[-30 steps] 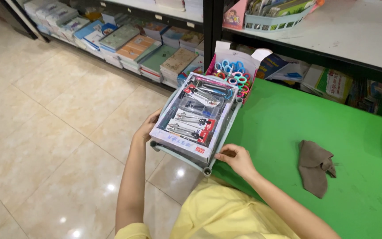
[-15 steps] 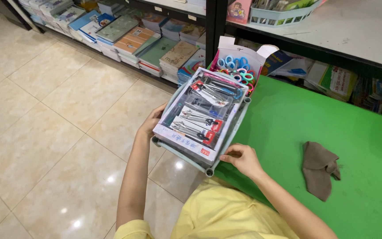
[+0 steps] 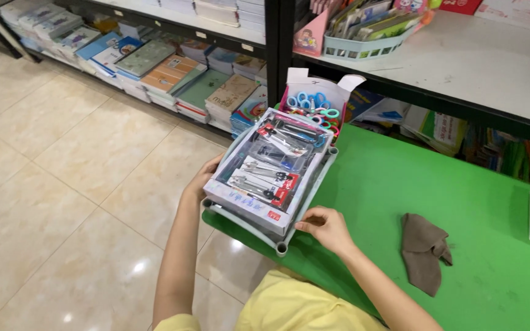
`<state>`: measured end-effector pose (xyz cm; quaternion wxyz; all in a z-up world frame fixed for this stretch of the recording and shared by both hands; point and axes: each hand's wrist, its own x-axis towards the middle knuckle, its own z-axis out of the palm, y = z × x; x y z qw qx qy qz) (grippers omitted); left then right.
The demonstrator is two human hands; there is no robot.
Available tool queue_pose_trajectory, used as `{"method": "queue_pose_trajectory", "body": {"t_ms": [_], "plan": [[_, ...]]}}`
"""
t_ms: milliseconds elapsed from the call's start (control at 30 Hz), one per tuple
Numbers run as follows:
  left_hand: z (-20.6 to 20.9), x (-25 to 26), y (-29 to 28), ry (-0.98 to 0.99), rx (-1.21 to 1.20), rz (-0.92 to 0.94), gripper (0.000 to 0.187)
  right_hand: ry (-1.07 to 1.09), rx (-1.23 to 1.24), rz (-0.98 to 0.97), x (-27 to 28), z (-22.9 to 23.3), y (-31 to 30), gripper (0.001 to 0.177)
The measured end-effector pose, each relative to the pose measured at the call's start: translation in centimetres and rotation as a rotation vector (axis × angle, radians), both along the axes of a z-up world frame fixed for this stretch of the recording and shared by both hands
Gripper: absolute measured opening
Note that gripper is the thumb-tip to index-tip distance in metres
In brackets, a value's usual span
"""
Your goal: Cleaning several rulers with a cloth and organizing them.
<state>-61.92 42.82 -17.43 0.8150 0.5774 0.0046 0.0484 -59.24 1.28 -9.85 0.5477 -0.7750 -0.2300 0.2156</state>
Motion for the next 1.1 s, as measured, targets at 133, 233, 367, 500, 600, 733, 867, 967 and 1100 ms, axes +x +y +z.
{"method": "queue_pose_trajectory", "body": {"t_ms": [133,233,367,500,600,733,867,967,1100], "plan": [[-1.0,0.7,0.9,0.038,-0.046,0.033,0.084,0.011,0.002,0.012,0.5,-0.4,0.5,0.016],[-1.4,0.8,1.9,0.061,-0.054,0.038,0.084,-0.044,0.017,0.006,0.9,-1.7,0.4,0.017],[4.9,-1.0,1.0,0.022,0.386,0.046,0.087,0.102,0.123,0.047,2.7,-1.5,-1.6,0.019],[15.4,-2.0,-1.7,-0.187,0.422,0.218,0.088,0.085,0.173,-0.012,5.5,1.8,-5.6,0.028],[24.7,-0.7,-8.4,-0.291,0.493,0.161,0.08,0.013,0.289,-0.074,8.8,1.7,-8.5,0.035],[25.4,6.3,-16.2,-0.516,0.304,-0.029,0.08,-0.016,0.428,-0.199,10.1,5.1,-11.2,0.043],[26.6,10.7,-26.0,-0.59,0.319,-0.169,0.076,-0.115,0.435,-0.365,9.7,9.8,-13.9,0.056],[27.0,12.6,-31.8,-0.604,0.295,-0.263,0.078,-0.196,0.499,-0.432,9.6,11.6,-16.2,0.064],[27.4,13.9,-37.8,-0.635,0.26,-0.366,0.076,-0.33,0.576,-0.492,9.9,13.0,-19.8,0.071]]}}
